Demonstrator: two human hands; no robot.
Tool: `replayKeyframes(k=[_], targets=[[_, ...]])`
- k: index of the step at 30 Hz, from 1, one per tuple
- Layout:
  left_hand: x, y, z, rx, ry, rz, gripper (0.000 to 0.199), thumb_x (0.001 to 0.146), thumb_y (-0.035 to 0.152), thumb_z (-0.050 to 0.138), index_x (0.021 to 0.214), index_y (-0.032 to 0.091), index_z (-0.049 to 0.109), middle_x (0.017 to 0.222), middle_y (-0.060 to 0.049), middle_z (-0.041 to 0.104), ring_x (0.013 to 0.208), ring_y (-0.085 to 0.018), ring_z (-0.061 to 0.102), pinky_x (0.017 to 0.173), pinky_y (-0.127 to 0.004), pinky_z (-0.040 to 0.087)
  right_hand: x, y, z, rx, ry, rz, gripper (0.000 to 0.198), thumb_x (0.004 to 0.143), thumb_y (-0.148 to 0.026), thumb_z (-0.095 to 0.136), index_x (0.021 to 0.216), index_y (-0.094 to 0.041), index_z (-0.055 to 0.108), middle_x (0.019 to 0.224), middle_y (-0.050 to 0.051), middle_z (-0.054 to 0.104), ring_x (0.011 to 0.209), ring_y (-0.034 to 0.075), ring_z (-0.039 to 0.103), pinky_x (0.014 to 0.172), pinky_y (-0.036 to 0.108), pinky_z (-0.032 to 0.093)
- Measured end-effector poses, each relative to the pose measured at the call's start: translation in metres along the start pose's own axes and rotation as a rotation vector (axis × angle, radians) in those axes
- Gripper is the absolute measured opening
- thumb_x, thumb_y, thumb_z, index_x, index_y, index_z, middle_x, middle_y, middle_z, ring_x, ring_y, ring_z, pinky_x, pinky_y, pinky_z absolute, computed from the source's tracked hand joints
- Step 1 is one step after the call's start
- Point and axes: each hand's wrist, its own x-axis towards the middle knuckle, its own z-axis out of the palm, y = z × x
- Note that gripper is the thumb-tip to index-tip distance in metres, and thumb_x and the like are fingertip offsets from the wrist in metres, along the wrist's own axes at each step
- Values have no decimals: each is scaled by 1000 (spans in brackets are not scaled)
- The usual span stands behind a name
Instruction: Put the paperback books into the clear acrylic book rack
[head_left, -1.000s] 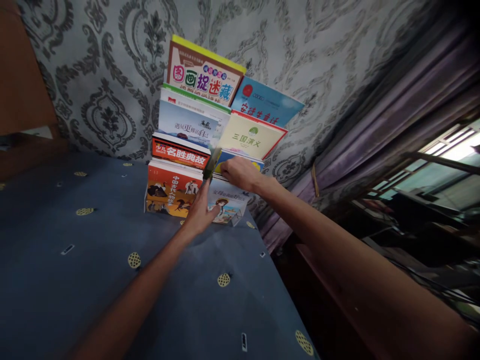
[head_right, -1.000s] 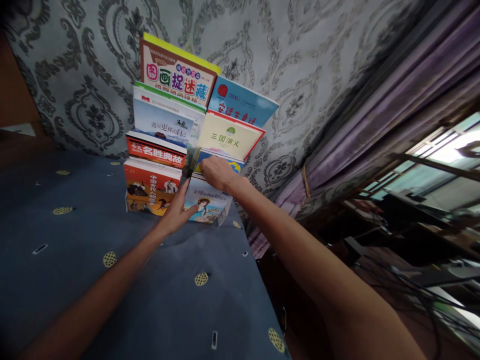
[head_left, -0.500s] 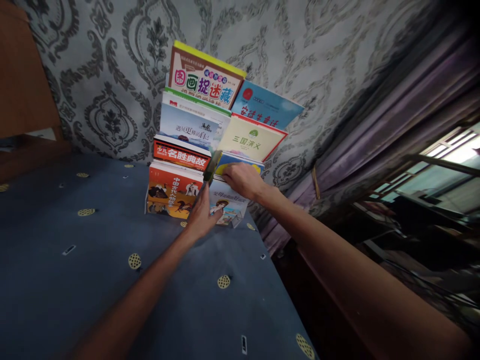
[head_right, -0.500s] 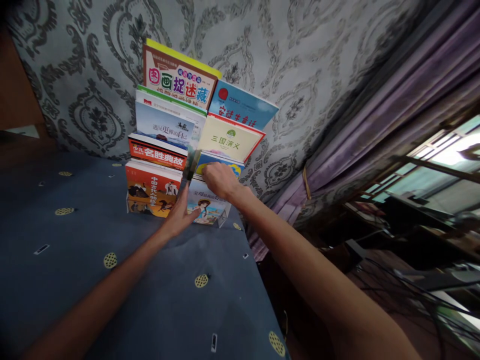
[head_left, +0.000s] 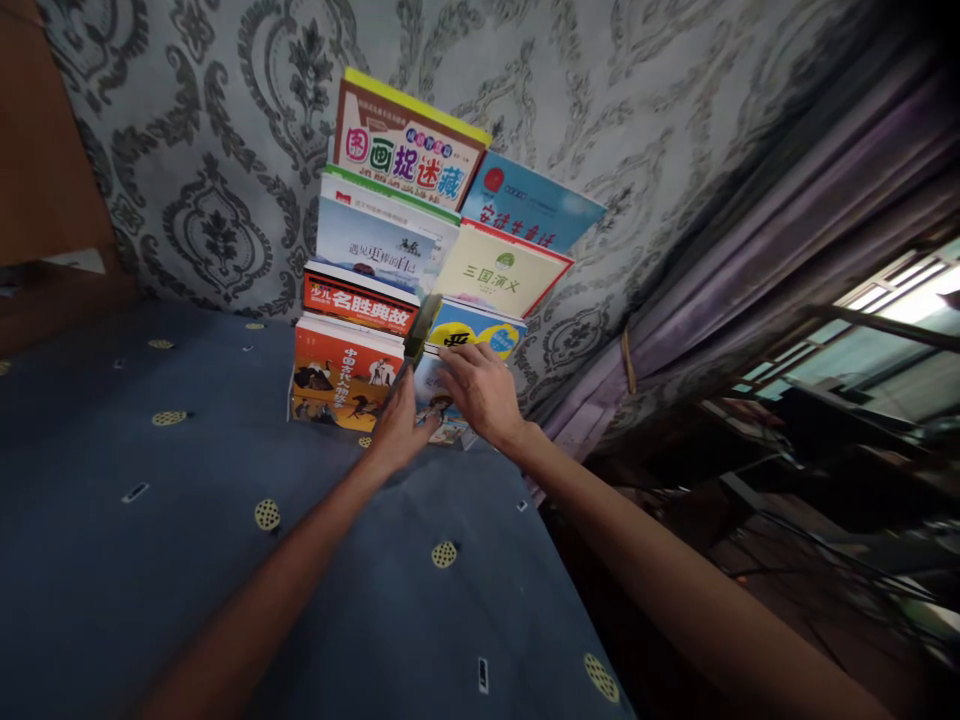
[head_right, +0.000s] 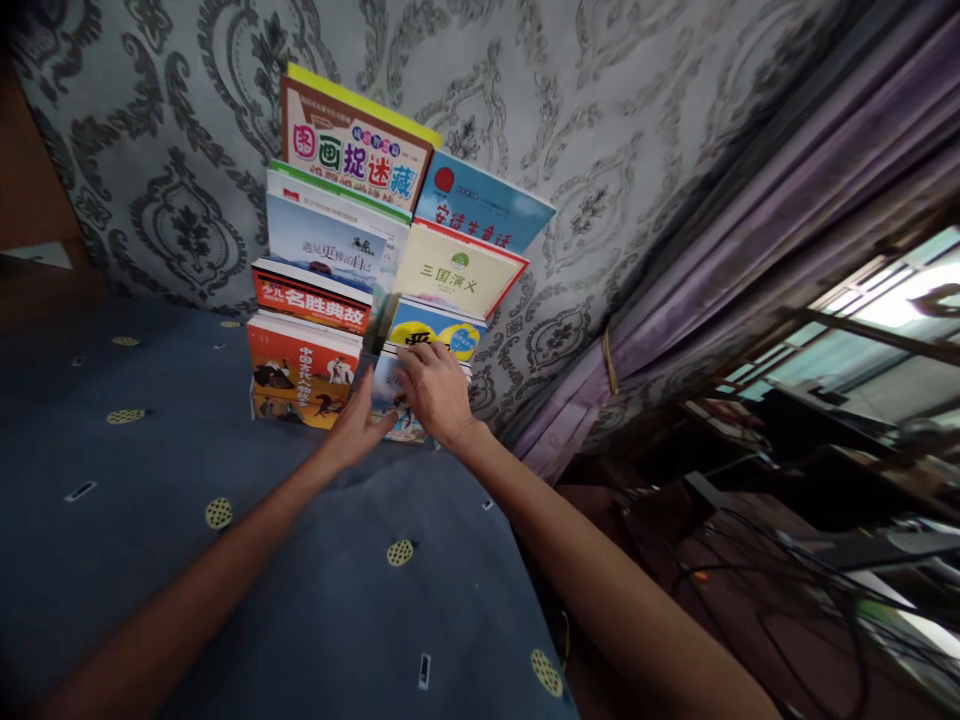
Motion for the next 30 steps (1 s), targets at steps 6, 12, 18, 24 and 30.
replayKeyframes(k=[6,12,18,24,30], targets=[[1,3,1,53,7,-12,89,83,27,64,157,13,16,165,-23,25,153,-36,25,126,-56,20,1,-1,2,1,36,36,32,103,-26,45,122,-19,70,112,11,72,99,28,57,86,40,47],[0,5,4,54,30,-36,91,81,26,65,157,11,17,165,-24,24,154,-36,24,126,-53,21,7,-13,2,-60,-2,29,32,101,-29,50,127,-18,66,120,14,68,109,30,55,91,42,44],[3,4,2,20,32,10,90,80,23,63,157,11,18,166,-22,25,155,-32,22,127,-52,20,18,-31,1,-183,-77,-82,30,101,-22,47,126,-18,65,124,14,66,111,30,50,89,41,39],[-20,10,8,87,56,-35,89,81,20,59,157,15,15,166,-21,26,155,-33,23,126,-55,21,23,-30,-1,-214,-91,-111,24,100,-22,49,111,-19,70,113,12,67,104,29,50,84,39,38],[-69,14,0,223,-76,-61,78,84,17,53,154,7,22,162,-26,29,153,-33,27,125,-52,26,25,-26,5,-134,-66,-96,30,102,-25,45,111,-19,72,112,14,67,104,30,52,86,42,43]])
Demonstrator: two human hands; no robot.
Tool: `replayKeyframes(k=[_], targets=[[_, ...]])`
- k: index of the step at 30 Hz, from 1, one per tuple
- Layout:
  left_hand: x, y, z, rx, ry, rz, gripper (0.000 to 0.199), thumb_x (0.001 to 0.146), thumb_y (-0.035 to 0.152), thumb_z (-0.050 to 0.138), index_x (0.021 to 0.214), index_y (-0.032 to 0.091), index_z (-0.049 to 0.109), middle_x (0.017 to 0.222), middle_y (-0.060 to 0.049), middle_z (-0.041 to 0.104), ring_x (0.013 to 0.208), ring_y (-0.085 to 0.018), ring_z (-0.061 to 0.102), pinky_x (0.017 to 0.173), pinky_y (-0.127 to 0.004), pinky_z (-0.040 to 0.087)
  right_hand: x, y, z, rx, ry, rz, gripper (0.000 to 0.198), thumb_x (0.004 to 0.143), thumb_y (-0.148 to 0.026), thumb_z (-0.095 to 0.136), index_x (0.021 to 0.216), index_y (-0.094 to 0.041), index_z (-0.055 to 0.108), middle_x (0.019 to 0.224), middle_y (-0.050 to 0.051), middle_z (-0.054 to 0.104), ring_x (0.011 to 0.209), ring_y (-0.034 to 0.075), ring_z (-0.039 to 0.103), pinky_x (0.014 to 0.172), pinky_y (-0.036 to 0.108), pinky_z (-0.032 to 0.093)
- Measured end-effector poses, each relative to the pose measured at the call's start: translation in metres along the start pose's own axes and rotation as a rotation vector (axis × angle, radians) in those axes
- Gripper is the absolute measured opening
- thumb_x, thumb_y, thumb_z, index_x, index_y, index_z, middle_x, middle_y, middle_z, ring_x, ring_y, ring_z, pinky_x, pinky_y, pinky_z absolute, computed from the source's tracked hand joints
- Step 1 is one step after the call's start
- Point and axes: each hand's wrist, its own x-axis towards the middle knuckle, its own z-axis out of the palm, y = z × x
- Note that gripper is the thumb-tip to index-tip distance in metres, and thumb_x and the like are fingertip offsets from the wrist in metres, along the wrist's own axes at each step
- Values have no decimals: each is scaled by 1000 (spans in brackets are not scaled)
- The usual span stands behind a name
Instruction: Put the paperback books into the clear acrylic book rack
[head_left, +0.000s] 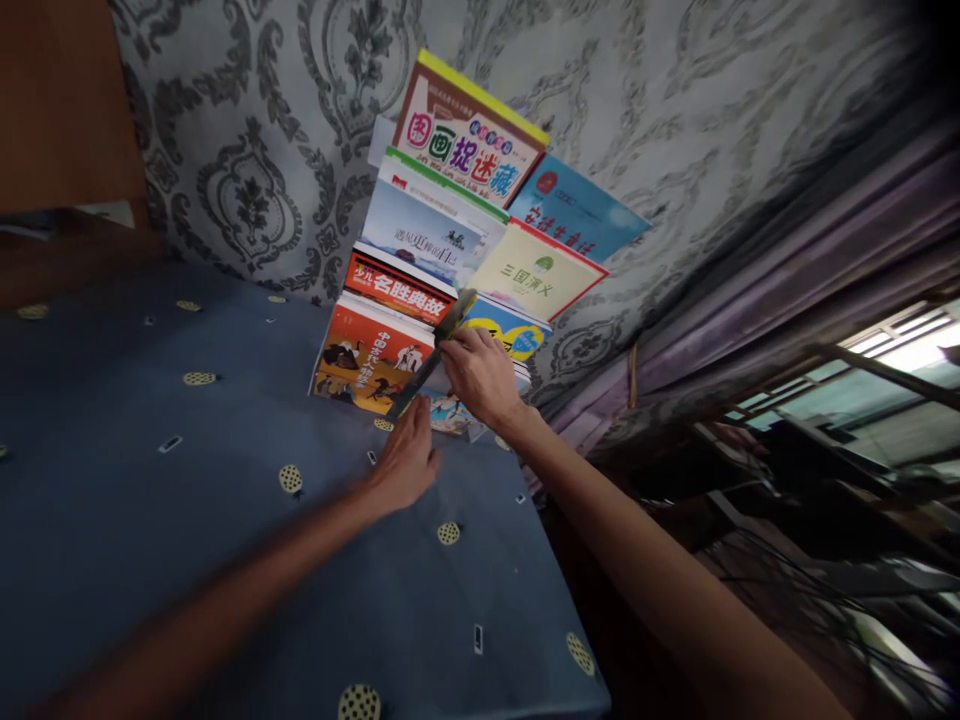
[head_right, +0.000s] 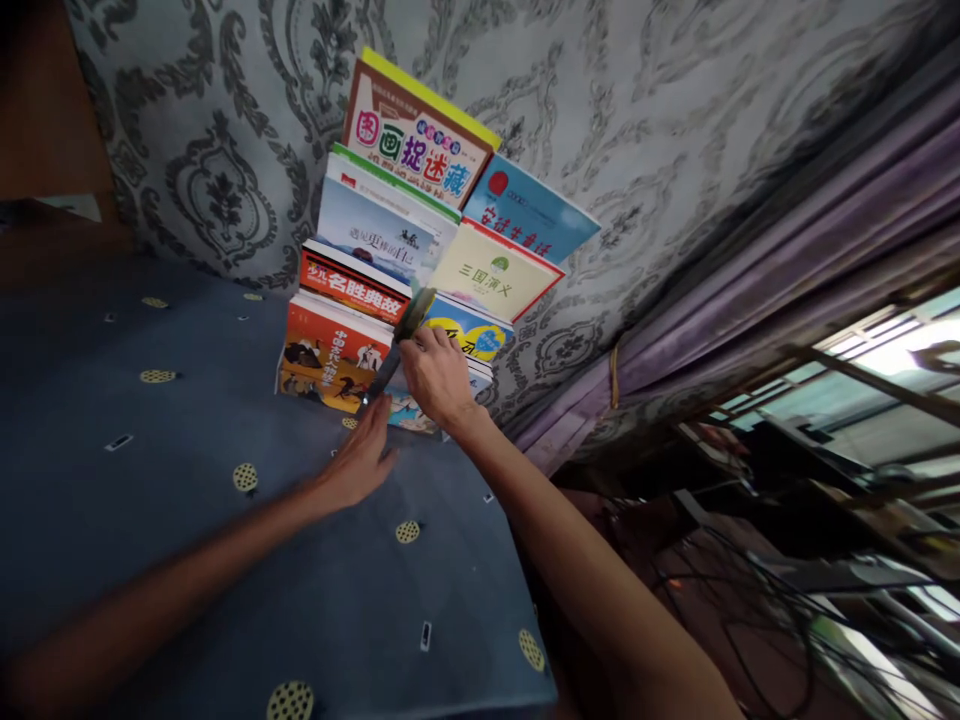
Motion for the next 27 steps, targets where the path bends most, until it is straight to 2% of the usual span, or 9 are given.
replayKeyframes(k=[6,8,12,14,17,21,24,27], targets=[[-15,-26,-5,28,-24,-37,64,85,16,53,147,13,36,146,-20,51,143,-31,44,119,-52,36,-16,-17,-2,98,183,-6,30,100,-22,46,119,-19,69,138,16,56,123,32,48,99,51,43],[-16,-34,-2,-10,-9,-39,64,85,16,53,147,16,36,145,-18,52,141,-31,46,118,-53,38,-33,-30,-1,172,174,-35,28,100,-23,46,117,-20,69,135,16,58,119,30,52,97,49,46],[-16,-40,0,-75,23,-55,65,84,14,53,147,14,36,143,-20,53,136,-31,51,114,-53,42,-83,-55,12,333,61,-32,25,100,-21,46,108,-19,70,118,15,67,103,27,59,89,43,52],[-14,-42,-2,-69,21,-95,65,83,14,54,146,12,38,142,-21,53,134,-30,51,115,-51,42,-110,-60,25,439,40,52,25,100,-22,45,103,-20,70,108,12,70,97,25,62,87,40,54],[-7,-46,-5,-53,-5,-191,63,82,14,55,143,10,41,137,-20,56,127,-28,57,111,-49,46,-143,-57,45,563,69,304,26,99,-28,46,94,-20,71,94,10,71,90,24,65,79,39,55],[0,-51,-4,-45,-32,-245,60,80,14,55,139,9,45,123,-18,64,107,-25,67,98,-45,55,-163,-50,62,715,75,649,32,96,-38,46,92,-19,72,91,10,73,83,24,67,64,34,54],[2,-48,-5,-40,-39,-239,59,81,13,55,139,12,45,121,-16,64,104,-24,67,95,-43,55,-161,-52,71,806,86,730,34,94,-41,47,94,-18,72,93,11,74,86,25,68,67,35,54],[3,-39,-10,-34,-15,-195,64,84,12,51,146,14,38,123,-14,64,103,-20,67,97,-40,53,-155,-58,82,887,106,762,35,93,-42,47,101,-17,71,98,11,74,88,25,68,71,36,55]])
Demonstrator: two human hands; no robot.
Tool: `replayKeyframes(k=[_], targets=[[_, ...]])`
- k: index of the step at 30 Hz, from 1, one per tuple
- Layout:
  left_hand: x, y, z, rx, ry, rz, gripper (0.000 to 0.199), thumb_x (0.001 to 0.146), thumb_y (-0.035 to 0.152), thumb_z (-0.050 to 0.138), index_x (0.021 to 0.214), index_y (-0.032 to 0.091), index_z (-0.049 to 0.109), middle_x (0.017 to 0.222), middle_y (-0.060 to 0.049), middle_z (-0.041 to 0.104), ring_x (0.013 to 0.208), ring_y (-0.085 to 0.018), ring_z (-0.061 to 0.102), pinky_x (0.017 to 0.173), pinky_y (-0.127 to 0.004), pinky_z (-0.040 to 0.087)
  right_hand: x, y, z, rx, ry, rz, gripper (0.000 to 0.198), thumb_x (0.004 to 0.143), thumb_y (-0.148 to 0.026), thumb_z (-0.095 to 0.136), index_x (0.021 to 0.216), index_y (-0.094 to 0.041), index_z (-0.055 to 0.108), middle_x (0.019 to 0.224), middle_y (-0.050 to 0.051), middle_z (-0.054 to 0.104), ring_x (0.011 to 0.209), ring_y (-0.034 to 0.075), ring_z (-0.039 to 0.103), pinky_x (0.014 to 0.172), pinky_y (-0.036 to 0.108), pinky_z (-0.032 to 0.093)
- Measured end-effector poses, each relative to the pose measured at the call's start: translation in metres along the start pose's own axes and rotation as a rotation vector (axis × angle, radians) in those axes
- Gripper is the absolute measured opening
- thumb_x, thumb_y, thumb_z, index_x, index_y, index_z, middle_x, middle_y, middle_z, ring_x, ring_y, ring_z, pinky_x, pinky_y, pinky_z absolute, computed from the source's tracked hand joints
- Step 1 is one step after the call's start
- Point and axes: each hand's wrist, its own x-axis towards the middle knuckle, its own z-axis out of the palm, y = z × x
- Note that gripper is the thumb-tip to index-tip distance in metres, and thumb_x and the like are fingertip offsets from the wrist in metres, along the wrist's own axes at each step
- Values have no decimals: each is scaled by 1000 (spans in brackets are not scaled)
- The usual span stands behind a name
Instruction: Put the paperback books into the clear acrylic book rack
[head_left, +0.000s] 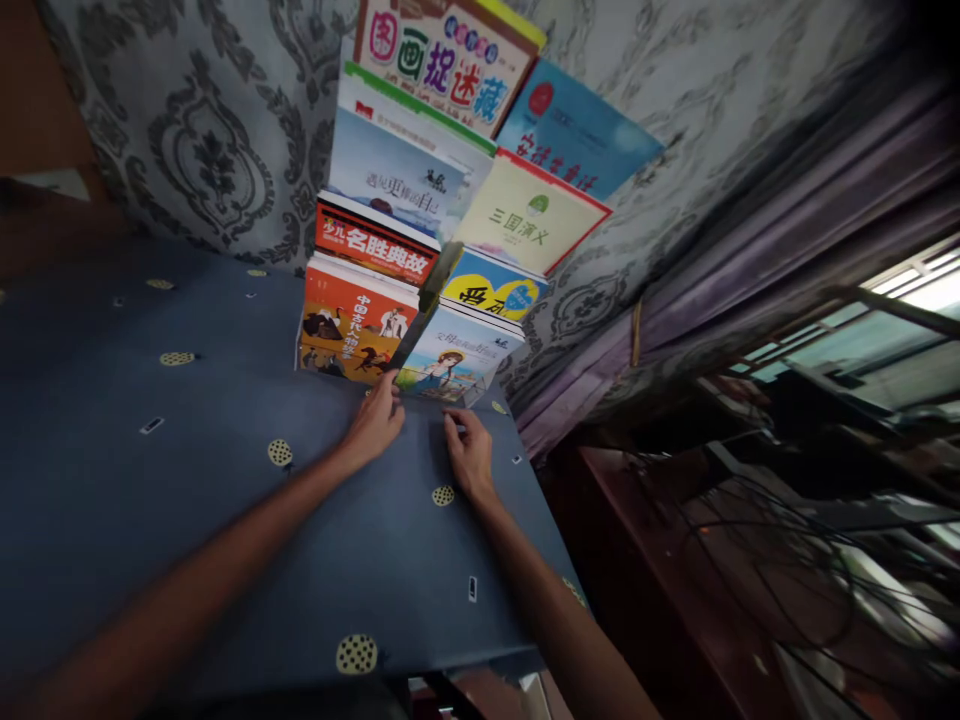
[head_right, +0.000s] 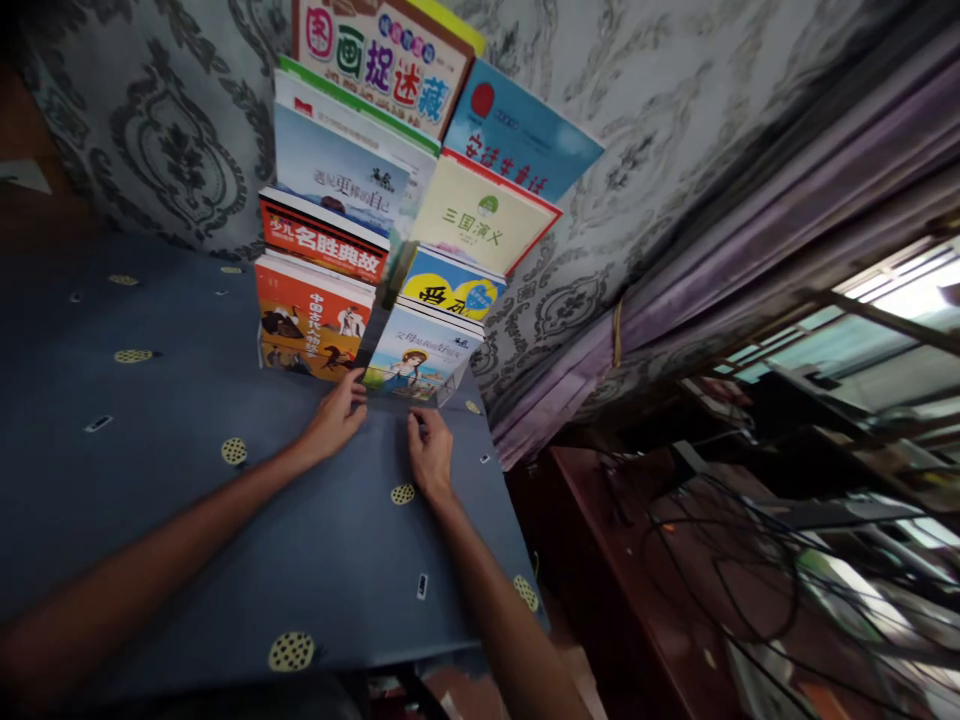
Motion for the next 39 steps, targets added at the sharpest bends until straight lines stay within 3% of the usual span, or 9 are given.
replayKeyframes(k=[4,9,14,18,26,31,39], targets=[[1,14,-10,101,15,13,68,87,12,49,152,11,29,120,-15,67,101,-21,68,97,-39,51,5,8,13,141,86,89,42,93,-44,49,121,-15,61,102,12,72,87,23,67,70,35,55],[8,36,-20,392,-113,-67,60,92,16,48,150,14,33,110,-14,73,101,-25,70,94,-38,51,16,22,13,216,207,115,55,91,-41,52,139,-15,48,103,10,69,84,21,65,68,33,55],[16,65,-25,733,-192,-102,42,97,25,43,137,12,43,98,-19,74,97,-33,73,86,-42,53,31,31,10,215,225,90,59,92,-40,50,146,-14,46,108,13,69,86,22,65,73,35,56],[22,77,-26,845,-186,-122,36,98,26,40,129,12,51,100,-20,75,97,-33,73,84,-41,53,41,37,12,199,202,92,57,92,-37,49,144,-14,49,107,13,70,88,23,65,76,37,56],[36,68,-27,686,-125,-110,31,93,23,45,119,16,62,84,-9,76,92,-26,73,85,-33,53,45,44,15,195,179,90,56,89,-30,50,143,-16,51,110,12,69,87,22,64,79,39,58],[39,68,-26,605,-159,-118,30,92,19,46,116,14,63,69,-5,74,80,-23,73,81,-31,53,45,46,18,224,173,84,58,90,-28,48,146,-15,49,114,14,68,93,22,65,78,39,59],[45,70,-30,495,-202,-136,27,90,15,46,110,12,65,68,-5,73,70,-20,73,73,-28,53,45,47,21,272,179,81,60,88,-27,47,147,-16,48,110,13,68,91,22,66,78,39,59]])
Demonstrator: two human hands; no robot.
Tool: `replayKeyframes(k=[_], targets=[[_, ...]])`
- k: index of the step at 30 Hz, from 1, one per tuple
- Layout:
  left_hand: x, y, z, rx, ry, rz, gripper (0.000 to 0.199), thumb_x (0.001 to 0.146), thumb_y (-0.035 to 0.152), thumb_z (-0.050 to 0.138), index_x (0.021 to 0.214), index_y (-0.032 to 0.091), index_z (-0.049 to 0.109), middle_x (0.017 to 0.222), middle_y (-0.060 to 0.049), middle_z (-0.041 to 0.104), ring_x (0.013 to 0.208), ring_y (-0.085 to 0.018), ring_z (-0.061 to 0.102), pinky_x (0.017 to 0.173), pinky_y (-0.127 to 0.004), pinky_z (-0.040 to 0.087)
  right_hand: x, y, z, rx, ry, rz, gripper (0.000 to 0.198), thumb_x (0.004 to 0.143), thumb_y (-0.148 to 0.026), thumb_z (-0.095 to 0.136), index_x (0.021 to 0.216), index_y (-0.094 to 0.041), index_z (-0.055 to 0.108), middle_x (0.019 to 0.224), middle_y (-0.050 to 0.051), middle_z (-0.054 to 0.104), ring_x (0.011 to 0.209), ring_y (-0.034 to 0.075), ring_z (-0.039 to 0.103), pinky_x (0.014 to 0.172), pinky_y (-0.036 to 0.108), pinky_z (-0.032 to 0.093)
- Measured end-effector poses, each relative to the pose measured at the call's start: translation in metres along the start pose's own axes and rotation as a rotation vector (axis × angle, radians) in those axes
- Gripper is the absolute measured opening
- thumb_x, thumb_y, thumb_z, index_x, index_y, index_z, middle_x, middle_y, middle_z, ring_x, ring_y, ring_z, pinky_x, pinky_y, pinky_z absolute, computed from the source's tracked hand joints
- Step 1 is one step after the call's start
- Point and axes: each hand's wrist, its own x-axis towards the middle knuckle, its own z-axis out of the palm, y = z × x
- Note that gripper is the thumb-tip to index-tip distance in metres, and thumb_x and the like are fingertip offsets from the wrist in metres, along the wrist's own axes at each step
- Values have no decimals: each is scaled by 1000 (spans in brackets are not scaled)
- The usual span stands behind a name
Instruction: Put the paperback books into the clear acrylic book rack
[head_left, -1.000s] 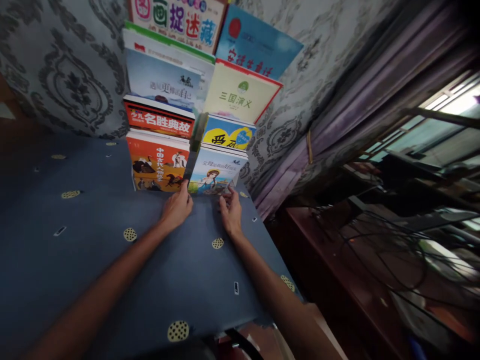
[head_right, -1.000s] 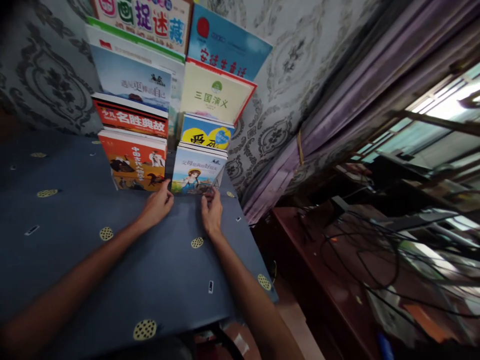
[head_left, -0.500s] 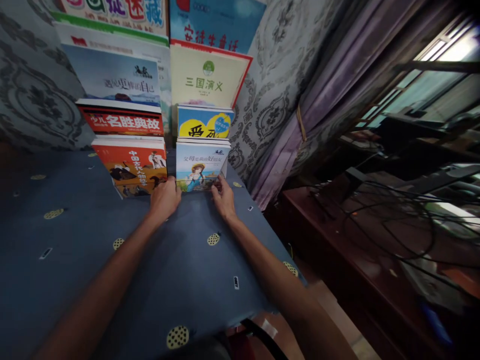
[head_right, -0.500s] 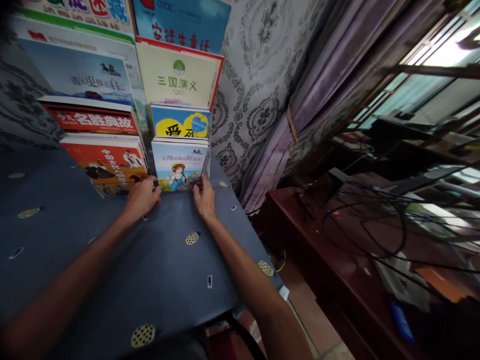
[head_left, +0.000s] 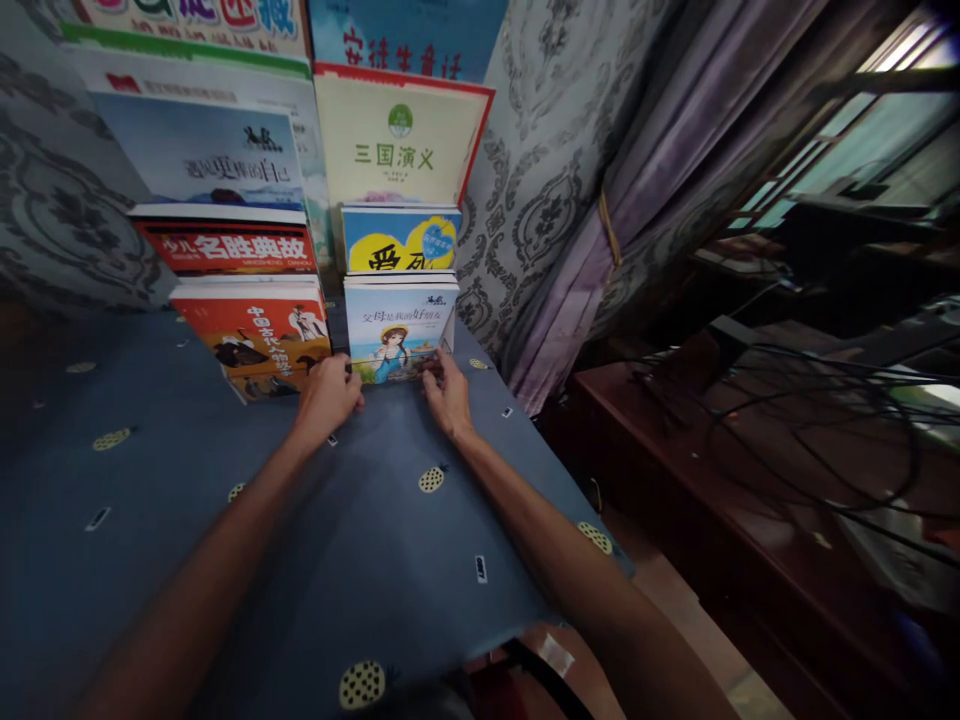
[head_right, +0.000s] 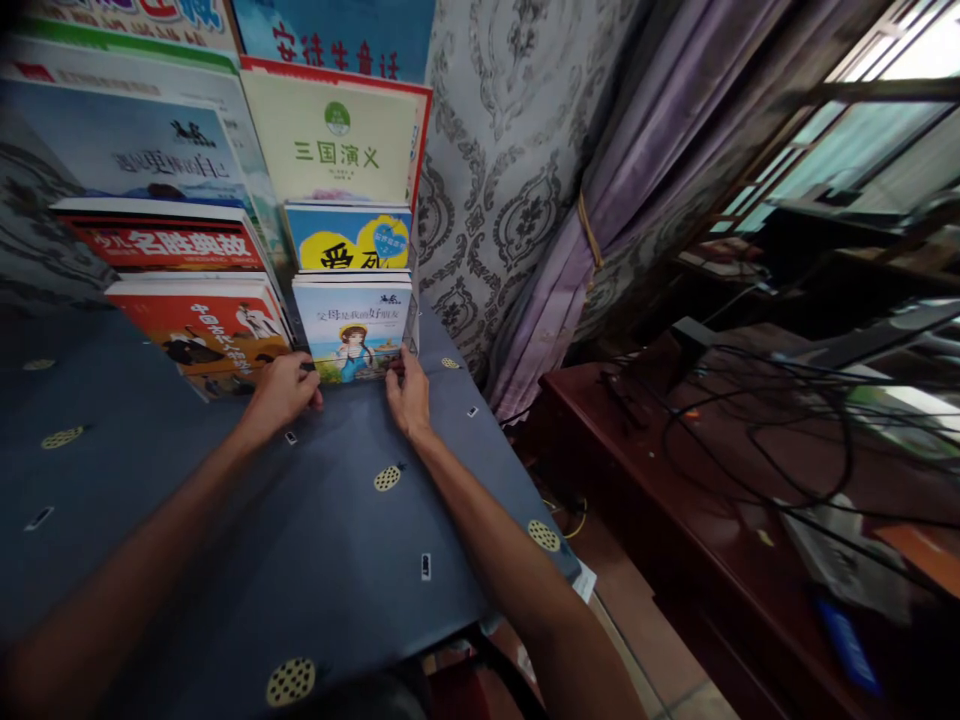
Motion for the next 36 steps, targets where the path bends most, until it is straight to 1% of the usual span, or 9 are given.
replayKeyframes(k=[4,8,12,15,19,23,29,32,36], targets=[[-4,3,1,111,35,4,26,92,18,47,111,14,64,74,-6,75,81,-21,74,79,-29,53,-2,0,0,19,8,8,59,89,-29,48,146,-14,48,110,13,69,90,22,65,76,38,59],[-15,8,8,280,73,-31,31,96,26,44,118,14,61,94,-14,77,92,-26,74,80,-33,54,-4,3,-1,43,45,43,60,87,-33,51,143,-12,51,107,15,70,87,24,66,69,38,58],[-22,8,17,311,21,-46,50,98,27,40,144,8,42,98,-19,76,92,-30,74,80,-37,54,-4,1,-8,53,36,66,64,87,-43,53,144,-13,50,108,15,70,88,26,67,63,36,57],[-21,3,19,285,-22,-35,59,98,26,39,152,3,29,102,-21,75,97,-31,74,83,-40,54,-2,-5,-17,25,98,81,69,86,-50,57,145,-13,51,108,15,70,90,27,67,67,39,57],[-14,-5,17,194,-31,-51,60,99,27,39,152,4,27,107,-21,75,100,-29,74,85,-37,54,6,-21,-25,-60,231,-5,65,82,-53,62,134,-14,61,115,15,68,105,28,64,86,46,55],[-9,-9,18,75,-64,-19,58,98,28,41,151,7,29,108,-19,75,101,-28,73,85,-36,54,15,-39,-18,21,222,-55,55,82,-51,64,123,-15,67,119,14,69,112,28,63,98,48,50],[-4,-13,24,-143,-69,47,66,97,26,44,154,6,19,100,-17,75,94,-28,73,83,-36,53,22,-53,-4,115,233,-56,45,80,-47,65,112,-16,69,111,9,72,108,27,63,98,46,48],[-2,-15,27,-301,-72,87,71,95,23,46,156,6,13,87,-10,75,77,-21,72,77,-30,52,24,-58,-2,145,233,-77,45,81,-45,64,115,-16,68,112,9,71,109,26,63,99,43,47],[0,-18,30,-453,-82,96,72,93,21,46,156,8,14,76,-4,73,61,-18,69,68,-28,51,23,-62,-1,178,236,-86,44,84,-43,62,120,-18,64,115,8,70,109,24,62,99,41,47]])
